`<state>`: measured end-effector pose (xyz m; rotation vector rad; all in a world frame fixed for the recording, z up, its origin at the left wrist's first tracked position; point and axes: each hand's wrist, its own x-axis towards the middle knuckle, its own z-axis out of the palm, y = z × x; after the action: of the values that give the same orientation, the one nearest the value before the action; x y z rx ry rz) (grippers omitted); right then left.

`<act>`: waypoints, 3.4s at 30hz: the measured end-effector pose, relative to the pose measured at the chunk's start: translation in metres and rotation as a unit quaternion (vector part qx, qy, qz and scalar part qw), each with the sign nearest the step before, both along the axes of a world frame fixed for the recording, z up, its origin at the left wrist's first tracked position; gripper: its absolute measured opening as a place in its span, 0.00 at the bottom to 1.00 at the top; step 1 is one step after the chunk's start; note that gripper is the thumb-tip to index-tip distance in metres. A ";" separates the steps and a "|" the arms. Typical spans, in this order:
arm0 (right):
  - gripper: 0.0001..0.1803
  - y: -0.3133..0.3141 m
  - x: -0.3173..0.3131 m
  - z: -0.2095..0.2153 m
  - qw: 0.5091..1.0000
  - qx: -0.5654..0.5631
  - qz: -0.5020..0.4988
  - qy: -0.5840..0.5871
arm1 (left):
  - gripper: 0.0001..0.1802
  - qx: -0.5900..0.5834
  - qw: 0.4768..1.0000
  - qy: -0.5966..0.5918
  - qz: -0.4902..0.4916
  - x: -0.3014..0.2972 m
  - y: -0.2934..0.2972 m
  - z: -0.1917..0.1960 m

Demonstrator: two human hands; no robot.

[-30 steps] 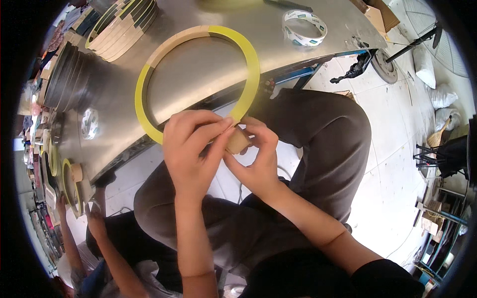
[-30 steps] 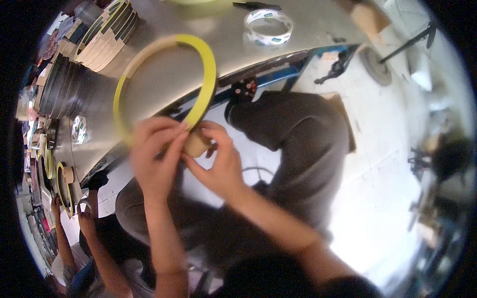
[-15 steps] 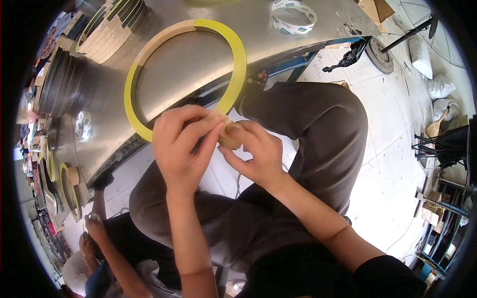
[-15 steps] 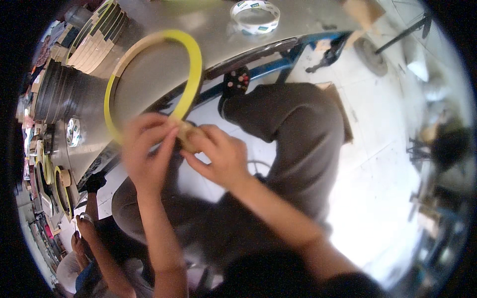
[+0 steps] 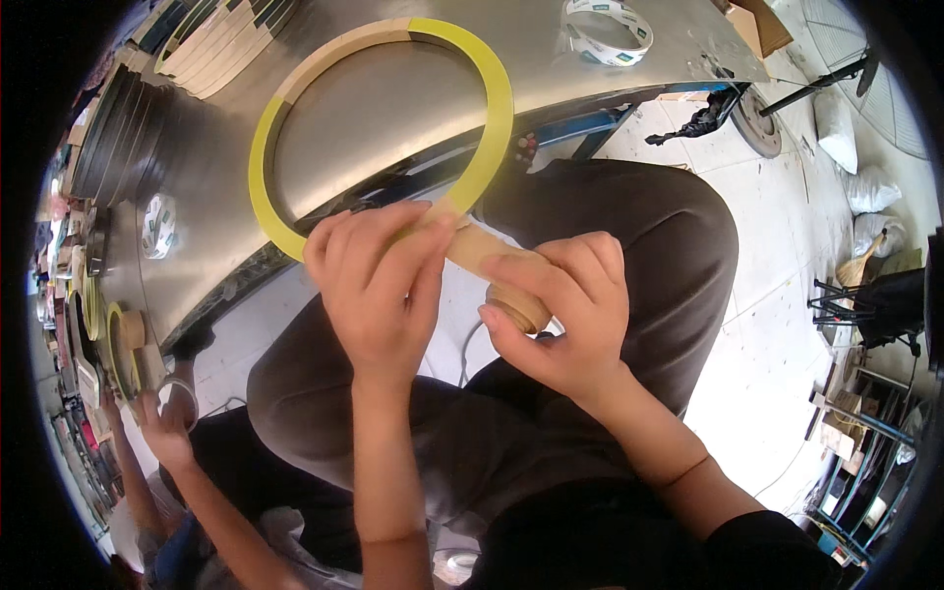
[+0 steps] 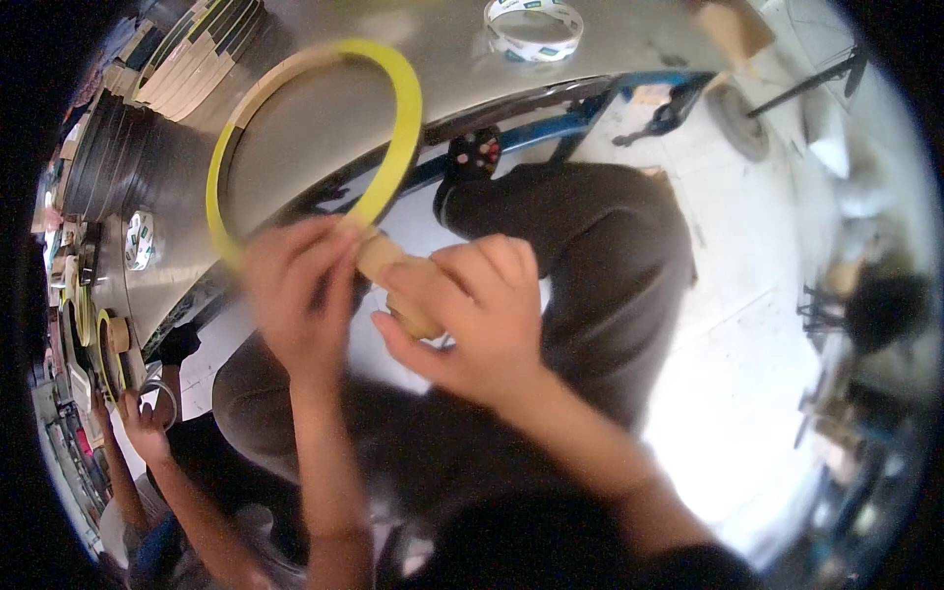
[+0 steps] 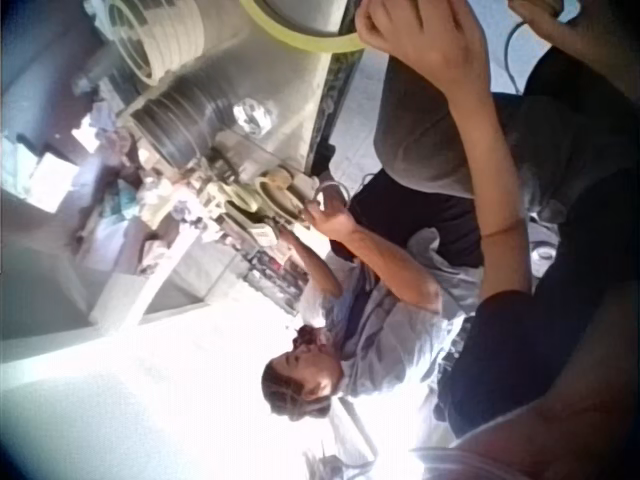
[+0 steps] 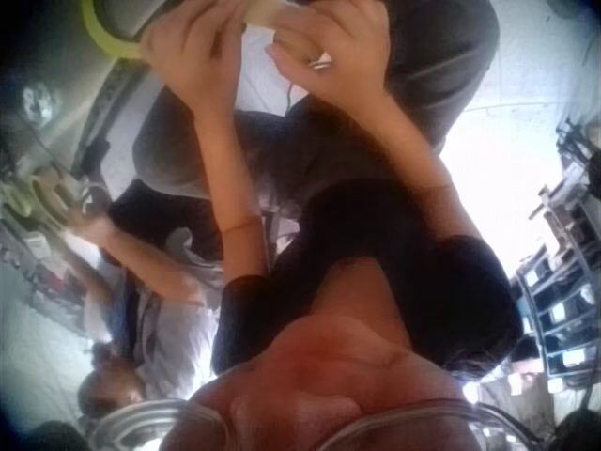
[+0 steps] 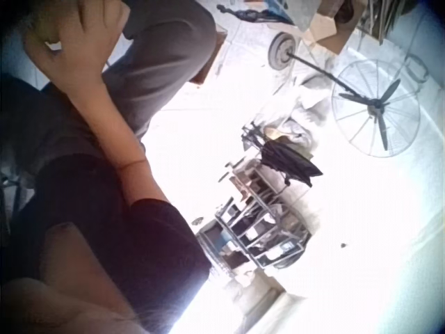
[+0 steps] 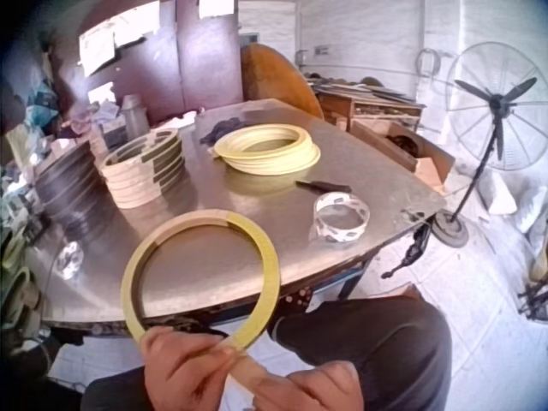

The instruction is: The recorder is applying tape to sections of circular wooden hoops, using a roll of tape and a small knife to cut it.

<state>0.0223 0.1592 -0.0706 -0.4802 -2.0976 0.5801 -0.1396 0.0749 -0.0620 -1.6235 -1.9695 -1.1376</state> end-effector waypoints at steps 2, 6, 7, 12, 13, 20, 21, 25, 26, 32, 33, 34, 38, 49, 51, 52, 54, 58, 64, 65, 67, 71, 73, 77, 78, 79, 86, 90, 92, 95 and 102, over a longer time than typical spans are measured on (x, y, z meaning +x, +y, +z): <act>0.20 0.006 -0.005 0.004 0.999 0.034 -0.008 0.006 | 0.12 0.001 1.000 -0.001 -0.008 -0.002 -0.001 0.000; 0.19 0.015 -0.020 0.019 0.998 0.063 0.009 0.016 | 0.13 0.001 0.999 -0.005 -0.031 -0.008 -0.002 -0.005; 0.18 0.017 -0.024 0.022 0.997 0.077 0.005 0.019 | 0.13 0.003 1.000 -0.007 -0.029 -0.009 -0.004 -0.004; 0.10 0.027 -0.050 0.034 0.995 0.091 0.007 0.036 | 0.13 0.010 0.998 -0.033 -0.050 -0.009 -0.006 0.001; 0.10 0.027 -0.049 0.033 0.995 0.094 0.009 0.033 | 0.13 0.014 0.998 -0.036 -0.048 -0.008 -0.004 0.000; 0.08 0.019 -0.052 0.042 0.998 0.053 0.031 0.027 | 0.13 0.047 0.996 -0.065 -0.025 -0.011 -0.005 -0.006; 0.08 0.018 -0.052 0.044 0.996 0.079 0.040 0.017 | 0.13 0.061 0.996 -0.060 -0.026 -0.012 -0.005 -0.007; 0.08 0.022 -0.053 0.043 0.991 0.128 0.048 0.007 | 0.12 0.057 0.996 -0.055 -0.042 -0.015 -0.005 -0.008; 0.07 0.026 -0.055 0.043 0.991 0.127 0.044 0.012 | 0.12 0.058 0.996 -0.057 -0.040 -0.014 -0.004 -0.008; 0.09 0.032 -0.082 0.037 0.997 0.051 0.051 0.033 | 0.16 0.058 0.995 -0.080 -0.016 -0.011 -0.007 -0.009; 0.10 0.031 -0.085 0.036 0.998 0.007 0.054 0.039 | 0.19 0.066 0.994 -0.089 -0.007 -0.010 -0.008 -0.011; 0.12 0.029 -0.085 0.040 0.998 0.002 0.052 0.024 | 0.19 0.067 0.994 -0.089 -0.006 -0.011 -0.008 -0.011; 0.13 0.031 -0.086 0.040 0.998 0.033 0.050 0.037 | 0.24 0.069 0.993 -0.094 -0.005 -0.013 -0.008 -0.015; 0.12 0.029 -0.079 0.059 0.985 0.136 0.094 -0.048 | 0.25 0.098 0.989 -0.114 -0.008 -0.012 -0.008 -0.023; 0.13 0.033 -0.081 0.051 0.991 0.088 0.097 -0.029 | 0.24 0.077 0.988 -0.136 -0.008 -0.011 -0.008 -0.023; 0.13 0.035 -0.083 0.048 0.994 0.041 0.101 -0.011 | 0.24 0.076 0.988 -0.137 -0.009 -0.011 -0.008 -0.022; 0.15 0.036 -0.086 0.046 0.994 0.057 0.096 -0.016 | 0.24 0.084 0.987 -0.135 -0.010 -0.009 -0.007 -0.020; 0.20 0.034 -0.099 0.039 0.993 -0.074 0.081 -0.040 | 0.24 0.085 0.984 -0.155 -0.016 -0.009 -0.007 -0.024; 0.22 0.046 -0.110 0.038 0.994 0.038 0.054 -0.084 | 0.20 0.062 0.989 -0.131 -0.026 -0.009 -0.012 -0.013; 0.22 0.046 -0.111 0.035 0.995 0.036 0.050 -0.083 | 0.17 0.076 0.990 -0.117 0.002 -0.009 -0.014 -0.009; 0.23 0.046 -0.112 0.025 0.969 0.157 -0.005 -0.190 | 0.15 0.087 0.991 -0.103 0.026 -0.004 -0.023 -0.009; 0.12 0.046 -0.124 0.016 0.934 0.244 -0.034 -0.259 | 0.09 0.146 0.948 -0.283 -0.022 0.022 -0.035 -0.032; 0.14 0.057 -0.124 -0.001 0.951 0.248 -0.080 -0.166 | 0.08 0.058 0.782 -0.616 -0.074 0.039 -0.023 -0.045; 0.15 0.051 -0.128 0.000 0.945 0.276 -0.090 -0.152 | 0.14 0.205 0.573 -0.774 -0.172 0.029 0.001 -0.062; 0.13 0.050 -0.128 0.001 0.947 0.261 -0.095 -0.158 | 0.19 0.240 0.467 -0.818 -0.233 0.027 0.007 -0.063; 0.11 0.049 -0.129 0.003 0.950 0.246 -0.101 -0.164 | 0.24 0.270 0.353 -0.847 -0.291 0.024 0.012 -0.063; 0.09 0.039 -0.130 0.022 0.973 0.080 -0.135 -0.167 | 0.29 0.260 0.343 -0.821 -0.375 -0.002 0.039 -0.083; 0.09 0.052 -0.109 0.030 0.995 0.078 0.003 0.055 | 0.25 0.266 0.345 -0.811 -0.391 -0.003 0.039 -0.094; 0.08 0.047 -0.079 0.033 0.990 0.081 0.039 0.109 | 0.24 0.270 0.344 -0.807 -0.396 -0.001 0.036 -0.095; 0.09 0.021 -0.036 0.002 0.992 -0.024 0.017 0.126 | 0.23 0.298 0.308 -0.812 -0.398 0.009 0.037 -0.109; 0.27 -0.015 -0.042 -0.036 0.997 -0.050 -0.033 0.041 | 0.23 0.308 0.227 -0.822 -0.423 0.046 0.012 -0.121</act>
<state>-0.0194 0.1444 -0.1063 -0.5719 -1.9743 0.6575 -0.0932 0.0866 -0.1830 0.0979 -0.1578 2.0286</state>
